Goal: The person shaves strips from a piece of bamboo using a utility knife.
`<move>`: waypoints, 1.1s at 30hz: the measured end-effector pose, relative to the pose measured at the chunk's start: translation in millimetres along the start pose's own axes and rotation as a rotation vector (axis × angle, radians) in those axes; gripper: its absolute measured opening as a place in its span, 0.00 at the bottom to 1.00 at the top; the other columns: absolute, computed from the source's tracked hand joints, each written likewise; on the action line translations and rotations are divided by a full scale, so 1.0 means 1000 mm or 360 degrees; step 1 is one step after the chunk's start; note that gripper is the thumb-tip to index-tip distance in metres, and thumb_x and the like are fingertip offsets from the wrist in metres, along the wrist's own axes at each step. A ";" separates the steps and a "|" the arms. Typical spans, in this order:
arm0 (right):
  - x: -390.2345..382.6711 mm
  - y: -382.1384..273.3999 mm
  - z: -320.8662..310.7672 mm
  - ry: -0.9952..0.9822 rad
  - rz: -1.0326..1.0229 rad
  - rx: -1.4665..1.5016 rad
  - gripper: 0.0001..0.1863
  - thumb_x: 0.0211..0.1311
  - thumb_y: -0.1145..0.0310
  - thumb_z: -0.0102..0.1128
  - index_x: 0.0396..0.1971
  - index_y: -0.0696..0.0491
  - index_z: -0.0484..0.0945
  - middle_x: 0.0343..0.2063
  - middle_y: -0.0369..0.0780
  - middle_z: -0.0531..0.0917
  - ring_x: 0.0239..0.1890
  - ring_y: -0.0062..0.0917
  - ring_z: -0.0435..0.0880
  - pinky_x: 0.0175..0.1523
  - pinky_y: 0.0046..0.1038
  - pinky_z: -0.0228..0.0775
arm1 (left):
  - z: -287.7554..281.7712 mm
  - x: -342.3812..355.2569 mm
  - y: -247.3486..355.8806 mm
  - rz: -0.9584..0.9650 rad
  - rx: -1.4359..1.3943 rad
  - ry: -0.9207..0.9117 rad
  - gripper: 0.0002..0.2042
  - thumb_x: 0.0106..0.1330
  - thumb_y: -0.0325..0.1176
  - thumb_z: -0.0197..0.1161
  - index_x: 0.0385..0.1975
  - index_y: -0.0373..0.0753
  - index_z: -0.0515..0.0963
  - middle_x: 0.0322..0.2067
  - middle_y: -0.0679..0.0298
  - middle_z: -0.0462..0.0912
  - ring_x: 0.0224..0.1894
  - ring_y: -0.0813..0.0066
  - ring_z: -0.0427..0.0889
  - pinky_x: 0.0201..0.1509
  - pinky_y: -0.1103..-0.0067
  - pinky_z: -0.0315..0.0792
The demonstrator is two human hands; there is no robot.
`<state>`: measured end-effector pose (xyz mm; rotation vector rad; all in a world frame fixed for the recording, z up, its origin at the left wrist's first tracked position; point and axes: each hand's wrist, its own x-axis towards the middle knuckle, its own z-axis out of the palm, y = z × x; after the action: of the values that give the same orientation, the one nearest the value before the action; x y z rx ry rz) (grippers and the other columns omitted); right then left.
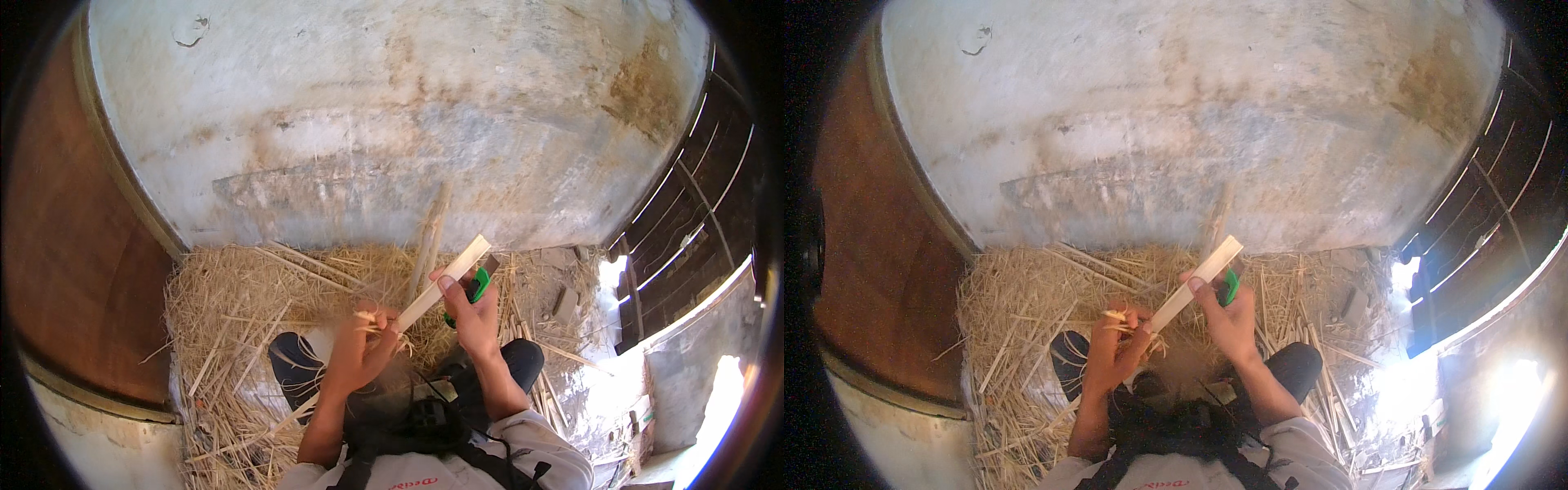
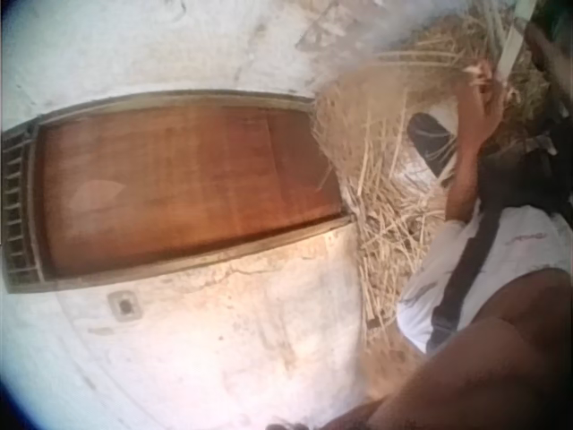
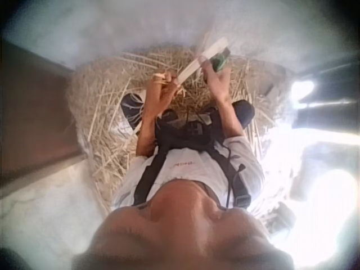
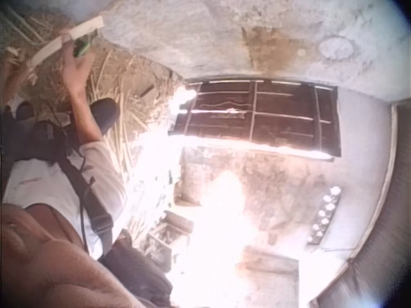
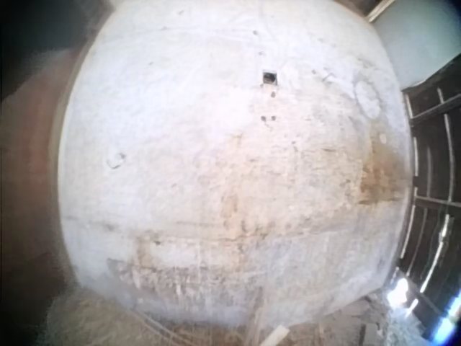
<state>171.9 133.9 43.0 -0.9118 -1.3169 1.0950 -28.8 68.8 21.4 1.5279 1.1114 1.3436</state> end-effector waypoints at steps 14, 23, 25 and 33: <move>0.000 0.014 -0.018 0.0011 -0.0431 -0.0504 0.14 0.74 0.64 0.68 0.48 0.60 0.83 0.33 0.40 0.85 0.39 0.23 0.84 0.47 0.30 0.75 | 0.006 -0.003 -0.022 0.0291 0.0282 0.0121 0.10 0.82 0.31 0.59 0.44 0.38 0.63 0.30 0.57 0.87 0.19 0.80 0.76 0.21 0.79 0.70; -0.015 0.032 -0.030 -0.0309 -0.0970 -0.1135 0.16 0.63 0.66 0.78 0.46 0.56 0.85 0.30 0.44 0.85 0.29 0.41 0.87 0.35 0.37 0.79 | 0.009 -0.005 -0.003 -0.0008 -0.0007 0.0135 0.10 0.81 0.29 0.59 0.44 0.38 0.62 0.30 0.57 0.84 0.25 0.79 0.80 0.26 0.79 0.70; -0.014 0.031 -0.025 -0.0319 -0.1019 -0.1140 0.16 0.61 0.66 0.79 0.45 0.55 0.85 0.29 0.43 0.85 0.28 0.39 0.88 0.34 0.37 0.79 | 0.010 -0.005 -0.010 0.0072 0.0008 0.0137 0.11 0.82 0.31 0.59 0.46 0.40 0.61 0.31 0.57 0.85 0.20 0.85 0.75 0.21 0.83 0.68; -0.017 0.032 -0.023 -0.0263 -0.1015 -0.1203 0.16 0.59 0.64 0.80 0.44 0.53 0.86 0.29 0.41 0.86 0.24 0.36 0.86 0.30 0.34 0.78 | 0.011 -0.016 -0.019 0.0105 0.0126 0.0155 0.13 0.82 0.30 0.60 0.55 0.34 0.63 0.32 0.59 0.82 0.20 0.85 0.74 0.21 0.83 0.68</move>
<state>192.9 127.6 6.1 -0.8314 -2.0318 0.1564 -20.5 59.3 -2.9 1.5824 1.1964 1.4474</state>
